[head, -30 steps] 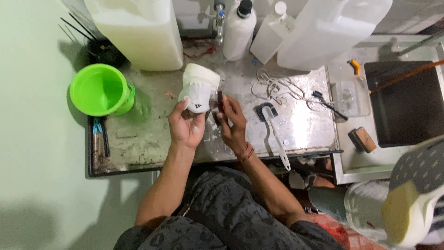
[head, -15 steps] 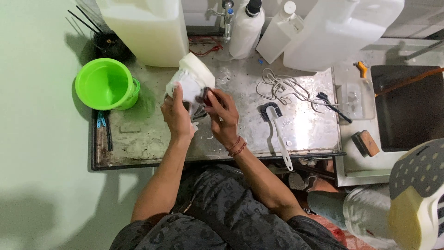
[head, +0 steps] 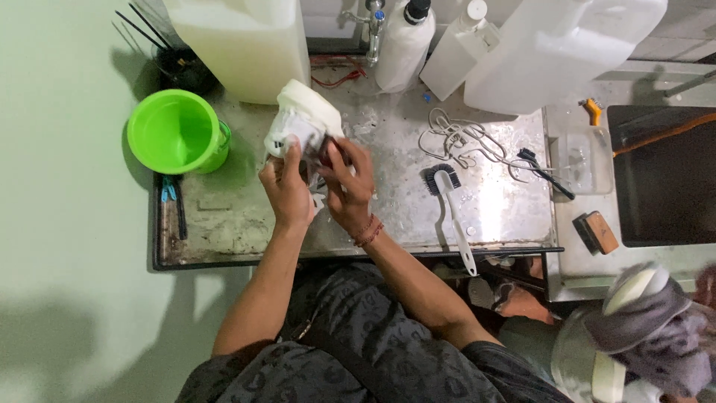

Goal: The person scrubs a white sneaker with a small brush, focusing on the upper fabric and the black stripes. They rotate the shoe to clean different sections, including the toe box and the side panels, while holding it steady with their other hand.

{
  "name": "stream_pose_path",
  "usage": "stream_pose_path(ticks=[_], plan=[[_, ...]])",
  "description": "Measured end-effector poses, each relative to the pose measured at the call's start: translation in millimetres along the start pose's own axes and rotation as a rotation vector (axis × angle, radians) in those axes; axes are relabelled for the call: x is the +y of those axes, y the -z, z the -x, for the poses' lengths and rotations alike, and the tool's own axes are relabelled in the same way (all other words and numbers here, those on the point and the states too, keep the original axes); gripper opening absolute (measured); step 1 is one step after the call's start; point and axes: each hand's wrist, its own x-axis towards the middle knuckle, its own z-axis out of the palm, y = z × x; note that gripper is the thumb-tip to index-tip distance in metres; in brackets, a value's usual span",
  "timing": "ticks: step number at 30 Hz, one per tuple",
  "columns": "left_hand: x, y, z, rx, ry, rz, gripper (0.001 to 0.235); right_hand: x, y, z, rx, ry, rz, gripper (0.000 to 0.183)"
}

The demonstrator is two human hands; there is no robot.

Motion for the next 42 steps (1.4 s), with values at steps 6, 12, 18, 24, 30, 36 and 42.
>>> stream_pose_path(ticks=[6,12,18,24,30,36,42], plan=[[34.6,5.7,-7.3,-0.044,-0.058,-0.202,0.019,44.2,16.9,64.9,-0.240,-0.177,0.053,0.047],[19.9,26.3,-30.9,-0.185,-0.187,-0.578,0.037,26.9,6.5,42.7,-0.196,-0.185,-0.014,0.049],[48.7,18.2,-29.0,-0.328,-0.132,-0.759,0.030,39.2,21.9,67.5,-0.114,-0.666,-0.155,0.047],[43.2,9.3,-24.4,-0.261,-0.075,-0.497,0.053,-15.2,49.9,10.2,0.227,-1.031,-0.224,0.040],[10.7,-10.2,1.7,0.272,0.903,0.587,0.052,10.8,94.7,28.9,0.501,-1.137,-0.304,0.042],[-65.9,4.1,11.9,0.295,1.013,0.667,0.053,43.7,126.6,35.6,0.557,-1.238,-0.560,0.036],[-17.4,-18.1,14.8,-0.027,0.944,0.113,0.058,32.2,129.1,40.8,0.471,-1.313,-0.549,0.032]])
